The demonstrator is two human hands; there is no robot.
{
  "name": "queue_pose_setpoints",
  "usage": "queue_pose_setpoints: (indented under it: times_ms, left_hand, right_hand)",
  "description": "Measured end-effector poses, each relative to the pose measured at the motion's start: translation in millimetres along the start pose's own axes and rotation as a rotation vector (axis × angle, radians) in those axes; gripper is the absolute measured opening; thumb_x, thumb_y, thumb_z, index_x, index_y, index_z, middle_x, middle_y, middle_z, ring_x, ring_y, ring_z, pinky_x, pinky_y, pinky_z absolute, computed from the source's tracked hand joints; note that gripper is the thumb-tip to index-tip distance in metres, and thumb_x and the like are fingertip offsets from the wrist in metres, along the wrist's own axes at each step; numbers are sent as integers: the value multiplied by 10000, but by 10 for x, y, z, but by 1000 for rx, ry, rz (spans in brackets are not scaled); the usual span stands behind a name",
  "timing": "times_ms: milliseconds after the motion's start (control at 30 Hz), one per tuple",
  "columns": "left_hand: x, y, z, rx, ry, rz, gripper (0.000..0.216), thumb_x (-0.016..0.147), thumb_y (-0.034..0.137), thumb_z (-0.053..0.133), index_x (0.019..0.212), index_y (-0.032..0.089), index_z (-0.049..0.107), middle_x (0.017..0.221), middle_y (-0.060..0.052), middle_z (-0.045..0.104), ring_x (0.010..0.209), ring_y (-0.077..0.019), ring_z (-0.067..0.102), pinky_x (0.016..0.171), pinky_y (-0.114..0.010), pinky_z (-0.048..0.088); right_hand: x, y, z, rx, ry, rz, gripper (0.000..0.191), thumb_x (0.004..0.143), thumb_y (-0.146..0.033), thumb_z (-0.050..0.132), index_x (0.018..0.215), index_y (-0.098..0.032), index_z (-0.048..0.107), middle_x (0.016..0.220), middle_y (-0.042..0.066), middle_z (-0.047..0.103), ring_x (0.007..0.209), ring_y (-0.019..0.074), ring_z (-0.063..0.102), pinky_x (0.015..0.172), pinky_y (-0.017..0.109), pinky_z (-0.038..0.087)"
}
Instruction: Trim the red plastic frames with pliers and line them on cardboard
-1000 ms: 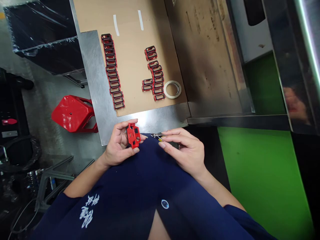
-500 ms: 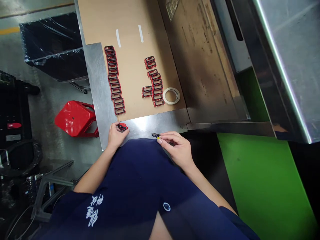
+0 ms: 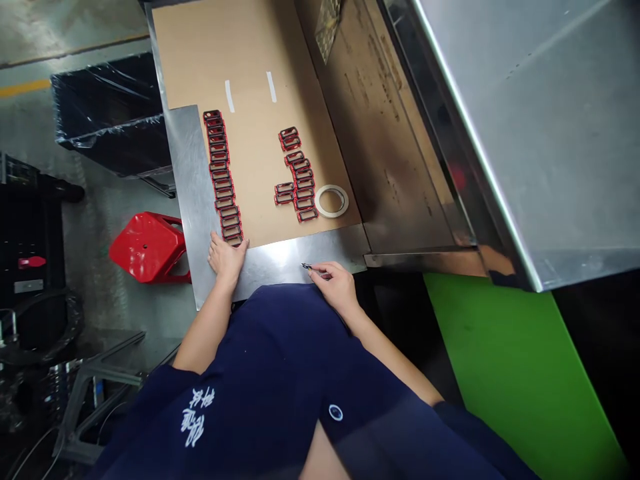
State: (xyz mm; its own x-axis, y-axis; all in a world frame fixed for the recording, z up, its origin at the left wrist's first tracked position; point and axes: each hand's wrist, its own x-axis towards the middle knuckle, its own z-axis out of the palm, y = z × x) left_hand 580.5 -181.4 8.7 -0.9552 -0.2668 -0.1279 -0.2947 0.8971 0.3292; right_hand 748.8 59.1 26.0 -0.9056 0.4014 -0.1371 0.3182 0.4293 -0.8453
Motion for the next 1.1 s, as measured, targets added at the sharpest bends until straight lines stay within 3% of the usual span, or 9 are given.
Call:
queue_pose_setpoints:
  times_ms: [167, 267, 367, 467, 533, 633, 767, 900, 1100]
  left_hand:
    - [-172, 27, -37, -86, 115, -8, 1064, 770, 550, 742, 1545, -9, 274, 1460, -318, 467, 1364, -475, 462, 1133, -589, 396]
    - [-280, 192, 30, -210, 187, 24, 870, 862, 432, 650, 1532, 6, 295, 1533, -280, 398, 1465, -382, 365, 1226, -486, 315]
    - [-232, 475, 175, -315, 211, 40, 703, 902, 355, 580, 1497, 49, 364, 1497, -227, 470, 1440, -285, 421, 1219, -386, 343]
    - [-93, 681, 265, -370, 233, 18, 564, 931, 325, 514, 1447, 104, 451, 1426, -188, 555, 1375, -268, 489, 1194, -403, 378]
    - [-45, 683, 248, -382, 260, 7, 521, 933, 294, 486, 1420, 109, 490, 1413, -190, 568, 1379, -279, 480, 1203, -438, 360]
    - [-67, 475, 144, -375, 294, 48, 505, 904, 281, 524, 1375, 102, 552, 1484, -195, 517, 1473, -290, 370, 1257, -455, 269]
    - [-61, 16, 44, -245, 197, 231, 553, 866, 329, 602, 1385, 137, 579, 1616, -172, 387, 1553, -325, 241, 1270, -505, 234]
    - [79, -311, 51, 4, 27, 468, 736, 864, 438, 614, 1509, 116, 467, 1692, -183, 222, 1584, -356, 155, 1271, -526, 217]
    - [206, -345, 89, 171, -104, 645, 855, 846, 559, 619, 1569, 153, 411, 1721, -128, 137, 1581, -438, 70, 1270, -623, 49]
  right_hand:
    - [226, 458, 48, -172, 140, -57, 415, 870, -485, 629, 1091, -149, 729, 1010, 113, 698, 876, 244, 629, 858, 398, 528]
    - [382, 695, 65, -246, 195, -124, 415, 874, -463, 612, 1104, -129, 701, 1048, 145, 690, 1029, 292, 592, 950, 435, 495]
    - [492, 890, 65, -300, 207, -195, 384, 893, -443, 589, 1093, -131, 691, 1041, 144, 691, 1043, 295, 577, 996, 450, 472]
    - [538, 1018, 52, -339, 192, -274, 348, 916, -442, 572, 1061, -147, 688, 1016, 127, 690, 1025, 279, 580, 1053, 462, 445]
    - [548, 1066, 48, -355, 191, -316, 345, 936, -452, 557, 1050, -153, 685, 1007, 121, 687, 1013, 272, 583, 1063, 464, 441]
    - [551, 1107, 50, -365, 216, -354, 370, 966, -472, 525, 1047, -148, 683, 998, 124, 684, 1000, 272, 586, 1028, 462, 467]
    - [537, 1084, 28, -363, 273, -376, 409, 972, -499, 524, 1076, -133, 675, 998, 151, 674, 998, 301, 587, 977, 500, 499]
    - [557, 832, 103, -351, 255, -427, 511, 970, -494, 530, 1278, -94, 611, 1222, 211, 622, 1226, 359, 527, 1056, 569, 470]
    - [888, 197, 736, -323, -19, -559, 533, 977, -397, 494, 1427, -115, 550, 1434, 152, 545, 1458, 301, 378, 1214, 513, 389]
